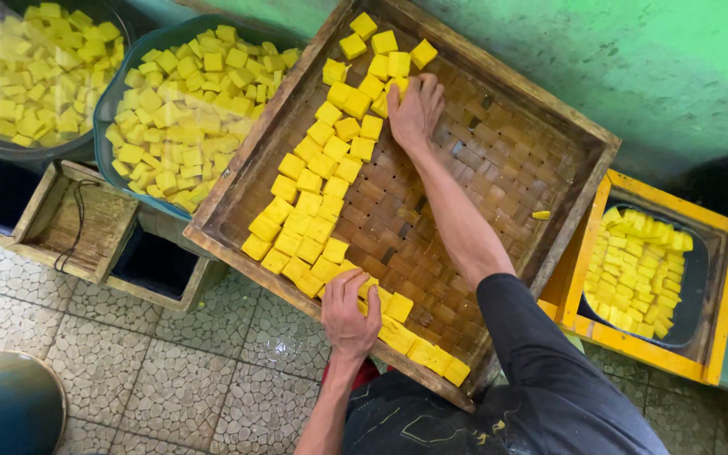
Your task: The person picks yellow tofu cubes one at a time from a woven bamboo tray and places them into a water-filled container beside it, working around the tray until the cubes are cleared. They then carry the empty tray away and stand near water-filled barrels.
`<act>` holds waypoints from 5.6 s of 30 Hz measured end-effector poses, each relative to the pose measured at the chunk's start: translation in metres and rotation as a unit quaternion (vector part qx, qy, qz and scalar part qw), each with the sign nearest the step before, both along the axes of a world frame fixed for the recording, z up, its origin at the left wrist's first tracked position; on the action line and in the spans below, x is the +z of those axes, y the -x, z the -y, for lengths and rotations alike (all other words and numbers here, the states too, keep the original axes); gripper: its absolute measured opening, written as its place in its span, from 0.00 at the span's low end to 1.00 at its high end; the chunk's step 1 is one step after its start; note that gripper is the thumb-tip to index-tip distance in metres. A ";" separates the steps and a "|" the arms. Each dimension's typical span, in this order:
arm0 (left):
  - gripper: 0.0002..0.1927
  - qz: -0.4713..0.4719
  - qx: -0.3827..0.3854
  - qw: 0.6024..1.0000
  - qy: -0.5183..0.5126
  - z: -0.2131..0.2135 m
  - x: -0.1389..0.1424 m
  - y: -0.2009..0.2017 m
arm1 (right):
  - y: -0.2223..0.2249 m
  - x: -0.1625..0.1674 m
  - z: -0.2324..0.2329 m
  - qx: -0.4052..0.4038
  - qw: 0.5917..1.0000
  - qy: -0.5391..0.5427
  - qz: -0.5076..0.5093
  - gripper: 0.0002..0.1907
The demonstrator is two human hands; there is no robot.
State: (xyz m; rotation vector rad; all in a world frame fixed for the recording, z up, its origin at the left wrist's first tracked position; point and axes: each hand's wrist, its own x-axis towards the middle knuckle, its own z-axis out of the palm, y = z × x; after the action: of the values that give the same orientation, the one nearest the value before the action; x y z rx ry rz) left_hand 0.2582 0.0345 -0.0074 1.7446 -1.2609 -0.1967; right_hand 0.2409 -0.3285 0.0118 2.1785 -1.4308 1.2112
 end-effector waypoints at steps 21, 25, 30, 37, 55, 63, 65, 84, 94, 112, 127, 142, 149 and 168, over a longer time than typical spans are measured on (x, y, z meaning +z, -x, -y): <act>0.21 -0.736 -0.041 0.661 0.142 0.055 -0.027 -0.056 | 0.012 -0.017 -0.014 0.251 0.924 -0.274 0.092 0.12; 0.25 -0.654 -0.035 0.748 0.105 0.055 -0.024 -0.059 | 0.011 -0.028 -0.030 0.288 0.912 -0.282 0.076 0.09; 0.27 -0.580 0.018 0.806 0.115 0.049 -0.016 -0.062 | 0.019 -0.038 -0.044 0.305 0.918 -0.254 0.000 0.14; 0.21 -0.789 -0.085 0.543 0.273 0.043 -0.011 -0.067 | 0.008 -0.056 -0.073 0.280 0.933 -0.221 -0.052 0.16; 0.29 -0.820 -0.110 0.485 0.285 0.065 -0.034 -0.015 | 0.093 0.052 -0.214 0.504 0.792 -0.341 -0.036 0.32; 0.43 -0.778 -0.233 0.576 0.094 0.081 0.001 0.076 | 0.191 0.038 -0.235 0.399 0.846 -0.350 -0.058 0.41; 0.42 -0.772 -0.243 0.588 -0.005 0.086 -0.001 0.114 | 0.249 0.020 -0.232 0.376 0.794 -0.473 0.072 0.36; 0.20 -0.678 -0.319 0.654 -0.104 0.063 -0.001 0.182 | 0.608 -0.030 -0.204 -0.164 0.702 -0.669 -0.183 0.44; 0.20 -0.693 -0.267 0.665 -0.078 0.058 -0.003 0.142 | 0.610 -0.009 -0.213 -0.021 0.684 -0.698 -0.209 0.31; 0.20 0.086 -0.048 0.995 0.005 -0.011 -0.009 0.007 | 0.305 0.037 -0.071 0.129 0.939 -0.316 -0.047 0.16; 0.16 0.064 0.031 0.997 -0.019 -0.003 0.003 -0.003 | -0.009 0.035 0.024 0.062 0.986 -0.154 0.004 0.15; 0.14 0.040 0.029 0.998 -0.036 0.001 0.012 -0.006 | -0.031 0.033 0.023 0.157 0.981 -0.110 0.021 0.17; 0.12 -0.057 0.032 0.997 -0.037 0.003 0.011 -0.010 | -0.027 0.022 0.023 0.136 0.965 -0.210 -0.082 0.12; 0.17 -0.842 0.009 0.512 0.172 0.072 -0.040 -0.059 | -0.035 0.018 -0.032 0.152 0.962 -0.220 -0.051 0.17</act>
State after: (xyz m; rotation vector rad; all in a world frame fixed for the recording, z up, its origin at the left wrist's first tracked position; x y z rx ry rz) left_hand 0.3169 -0.0376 -0.0469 0.4732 0.2696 -1.1763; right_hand 0.2762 -0.2962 0.0300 2.8015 -1.4715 0.9081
